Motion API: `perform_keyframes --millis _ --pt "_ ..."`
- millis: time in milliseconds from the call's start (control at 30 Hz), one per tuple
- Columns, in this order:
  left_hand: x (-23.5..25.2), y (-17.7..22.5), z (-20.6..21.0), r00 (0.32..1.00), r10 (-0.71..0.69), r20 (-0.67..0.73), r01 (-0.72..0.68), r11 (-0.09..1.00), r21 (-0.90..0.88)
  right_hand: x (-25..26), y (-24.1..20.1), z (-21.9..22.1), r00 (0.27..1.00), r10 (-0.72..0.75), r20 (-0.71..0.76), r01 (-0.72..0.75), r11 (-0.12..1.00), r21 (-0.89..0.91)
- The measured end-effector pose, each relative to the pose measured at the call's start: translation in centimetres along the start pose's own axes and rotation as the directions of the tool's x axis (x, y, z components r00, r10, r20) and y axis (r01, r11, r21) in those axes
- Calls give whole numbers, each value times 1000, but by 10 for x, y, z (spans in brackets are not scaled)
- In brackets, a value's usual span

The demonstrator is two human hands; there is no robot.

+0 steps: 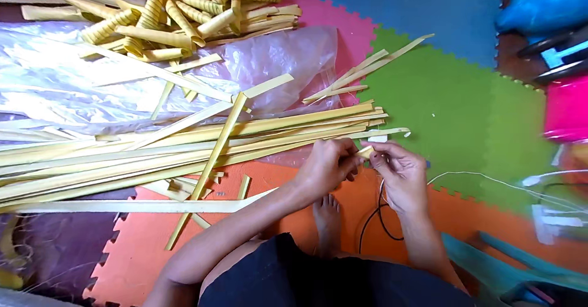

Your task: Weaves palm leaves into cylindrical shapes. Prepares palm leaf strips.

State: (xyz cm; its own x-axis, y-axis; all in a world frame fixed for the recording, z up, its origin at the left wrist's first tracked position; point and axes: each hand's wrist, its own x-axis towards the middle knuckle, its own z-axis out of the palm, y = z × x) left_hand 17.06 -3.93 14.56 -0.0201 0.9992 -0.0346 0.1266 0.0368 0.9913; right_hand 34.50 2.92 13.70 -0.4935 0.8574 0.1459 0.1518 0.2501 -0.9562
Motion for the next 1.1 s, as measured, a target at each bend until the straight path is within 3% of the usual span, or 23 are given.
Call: perform_keyframes --millis 133,267,367,467,567,633,700,767,867,967,1000,1033,1100 --pt "-2 -21 14 999 23 27 -21 998 -64 -16 18 7 995 -21 -93 24 999 39" --pt "-4 -30 9 978 -148 148 190 925 -330 -30 23 3 999 43 -8 -41 986 161" --pt "-5 -23 5 932 -224 286 331 848 -414 -34 19 0 996 9 87 -26 978 206" --pt "-4 -19 7 907 -252 337 389 808 -442 -36 17 7 996 -84 -21 86 989 123" --pt "-4 -19 11 935 -230 268 333 830 -448 -38 17 13 990 -86 -114 102 985 140" --pt "-5 -24 14 979 -116 166 168 921 -351 -35 17 15 982 -78 -174 104 984 142" --pt "-6 -26 15 996 35 84 -24 991 -131 -33 16 14 977 -60 -206 91 985 143" --pt "-5 -23 13 976 210 59 -215 971 102 -31 18 13 976 -2 -218 48 978 205" --pt "-3 -22 18 872 485 64 -458 764 454 -29 22 17 964 100 -248 -30 962 271" --pt "-4 -24 23 780 609 145 -484 441 756 -25 18 19 959 158 -236 -105 970 220" --pt "-5 -27 25 796 591 132 -455 441 774 -25 15 18 967 132 -217 -98 982 162" --pt "-6 -29 25 837 539 97 -425 528 735 -25 14 17 977 85 -197 -68 994 90" --pt "-4 -27 20 937 348 4 -308 825 473 -27 15 15 984 -20 -174 17 1000 -19"
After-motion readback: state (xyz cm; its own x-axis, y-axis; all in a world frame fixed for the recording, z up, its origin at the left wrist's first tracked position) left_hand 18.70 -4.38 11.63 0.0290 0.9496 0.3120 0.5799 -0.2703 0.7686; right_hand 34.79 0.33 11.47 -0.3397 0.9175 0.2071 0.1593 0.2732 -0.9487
